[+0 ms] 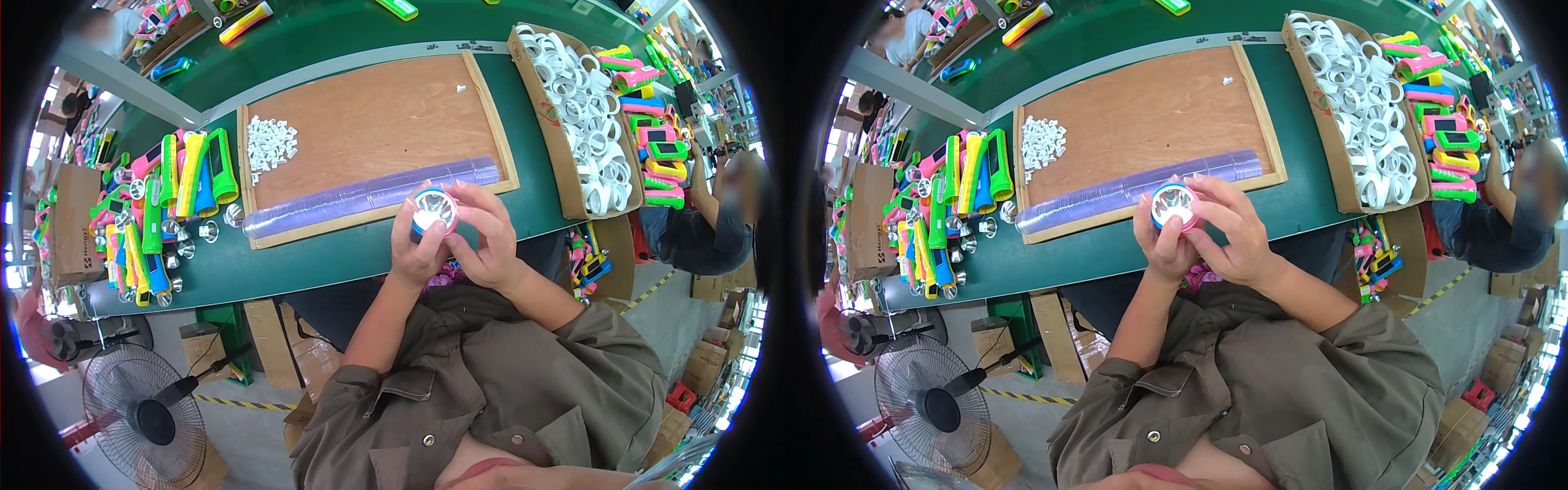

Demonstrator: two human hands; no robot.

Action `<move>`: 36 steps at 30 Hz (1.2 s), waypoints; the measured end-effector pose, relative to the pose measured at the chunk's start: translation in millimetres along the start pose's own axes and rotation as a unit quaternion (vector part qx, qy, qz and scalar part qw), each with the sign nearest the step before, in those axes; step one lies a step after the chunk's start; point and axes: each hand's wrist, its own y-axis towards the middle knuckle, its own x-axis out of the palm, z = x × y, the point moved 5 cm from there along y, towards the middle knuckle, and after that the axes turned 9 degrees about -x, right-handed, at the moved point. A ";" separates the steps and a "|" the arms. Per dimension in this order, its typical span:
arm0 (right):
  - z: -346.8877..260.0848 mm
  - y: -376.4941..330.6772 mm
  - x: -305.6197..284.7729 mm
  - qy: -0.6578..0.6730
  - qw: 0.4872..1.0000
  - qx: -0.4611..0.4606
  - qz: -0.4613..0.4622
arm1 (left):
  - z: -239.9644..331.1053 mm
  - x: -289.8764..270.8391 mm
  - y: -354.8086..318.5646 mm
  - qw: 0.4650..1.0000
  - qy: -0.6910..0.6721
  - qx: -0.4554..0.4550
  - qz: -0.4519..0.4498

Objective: The worker is seen assembling various components of colorful plastic flashlights on a factory assembly line.

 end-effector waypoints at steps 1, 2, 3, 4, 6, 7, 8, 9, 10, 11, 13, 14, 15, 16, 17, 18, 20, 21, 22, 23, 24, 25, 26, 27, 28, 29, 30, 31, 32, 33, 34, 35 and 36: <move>-0.4 2.2 0.0 0.000 1.000 0.006 -0.004 | -0.5 0.3 0.8 0.999 -0.041 -0.006 0.011; -0.2 3.4 0.4 0.000 1.000 0.011 -0.009 | -1.0 1.4 -0.4 0.999 -0.041 -0.005 0.011; 1.0 2.5 1.3 -0.001 1.000 0.010 -0.008 | -2.4 -0.2 -3.2 0.998 -0.049 -0.007 0.034; 1.9 0.3 3.5 -0.002 1.000 -0.005 -0.016 | -2.0 -2.4 -2.5 0.997 -0.059 -0.009 0.056; 3.6 -2.1 8.1 -0.004 1.000 -0.021 -0.023 | -0.9 -2.8 -1.0 0.998 -0.036 -0.018 0.053; 4.0 -2.2 10.3 0.015 1.000 -0.026 -0.006 | -0.6 -2.6 -0.5 0.999 -0.014 -0.008 0.049; 3.9 -1.9 11.0 0.035 0.999 -0.031 0.011 | -0.5 -2.0 0.1 0.999 0.007 0.002 0.044; 2.9 -0.6 9.8 0.035 0.999 -0.032 0.010 | -0.8 -0.9 0.8 0.999 0.007 0.003 0.045; 0.5 0.9 8.7 0.000 0.999 -0.030 -0.011 | -0.3 -1.2 3.1 0.998 -0.016 -0.007 0.054; -1.2 2.5 8.1 -0.035 0.998 -0.028 -0.033 | -0.6 -2.1 4.2 0.997 -0.040 -0.016 0.062; -1.1 6.4 7.7 -0.034 0.998 -0.023 -0.043 | -2.1 -4.1 -0.9 0.998 -0.032 -0.030 0.048; -0.1 8.9 7.6 -0.033 0.998 -0.018 -0.053 | -3.8 -3.8 -2.6 0.998 -0.025 -0.044 0.034; 0.7 11.5 5.7 -0.032 0.998 -0.019 -0.052 | -4.5 -2.9 -4.0 0.998 -0.025 -0.043 0.034; 0.9 14.1 5.0 -0.039 0.996 -0.033 -0.073 | -4.2 -1.6 -2.9 0.998 -0.035 -0.044 0.037; 0.8 16.8 4.2 -0.047 0.993 -0.047 -0.093 | -4.1 -0.9 -2.0 0.997 -0.046 -0.045 0.039; 1.4 20.5 1.1 -0.048 0.993 -0.047 -0.093 | -4.9 -2.4 -4.7 0.997 -0.047 -0.044 0.039; -2.9 24.1 2.6 -0.023 0.983 -0.094 -0.154 | -3.4 -7.0 -5.6 0.998 -0.044 -0.041 0.023; -1.8 24.2 2.5 -0.025 0.984 -0.093 -0.152 | -7.2 -2.3 -2.6 0.995 -0.094 -0.024 0.027; 0.4 23.1 1.6 0.006 0.984 -0.089 -0.152 | -4.7 -2.5 1.6 0.994 -0.099 -0.023 0.025; 2.2 21.4 1.1 0.037 0.984 -0.084 -0.151 | -3.3 -2.9 5.0 0.995 -0.095 -0.026 0.001; 2.6 18.5 1.2 0.032 0.985 -0.082 -0.149 | -3.5 -2.9 6.1 0.995 -0.091 -0.028 -0.024; 2.0 14.8 1.0 0.018 0.989 -0.072 -0.128 | -5.3 -6.5 3.6 0.995 -0.094 -0.028 -0.025; 1.5 10.8 0.7 0.005 0.992 -0.062 -0.107 | -7.5 -8.8 -0.8 0.995 -0.087 -0.020 -0.037; 0.4 5.9 2.9 0.002 0.993 -0.060 -0.105 | -8.2 -7.6 -4.3 0.995 -0.080 -0.012 -0.049; 1.1 2.2 4.6 0.018 0.996 -0.041 -0.078 | -8.2 -5.8 -5.1 0.995 -0.081 -0.011 -0.052; 2.6 0.2 3.7 0.034 0.998 -0.023 -0.050 | -7.7 -5.3 -5.9 0.996 -0.087 -0.010 -0.037; 3.5 -0.5 2.2 0.033 0.998 -0.022 -0.047 | -7.5 -5.4 -6.6 0.996 -0.092 -0.008 -0.022; 2.3 -1.4 1.4 0.019 0.997 -0.043 -0.058 | -7.0 -3.6 -3.3 0.995 -0.094 -0.008 -0.025; 1.2 -2.2 0.7 0.004 0.996 -0.064 -0.068 | -5.3 -1.8 0.2 0.993 -0.110 0.014 -0.024; 2.9 -2.4 -1.0 0.003 0.996 -0.062 -0.065 | -2.5 -1.4 3.3 0.991 -0.127 0.036 -0.023; 3.9 -2.7 -2.4 0.002 0.994 -0.079 -0.074 | -1.2 -1.3 4.5 0.991 -0.130 0.037 -0.027; 4.1 -3.3 -3.4 0.001 0.992 -0.096 -0.084 | -1.2 -1.2 5.4 0.989 -0.141 0.024 -0.046; 4.7 -3.6 -5.3 -0.002 0.992 -0.094 -0.082 | -1.9 -1.5 5.3 0.986 -0.152 0.012 -0.066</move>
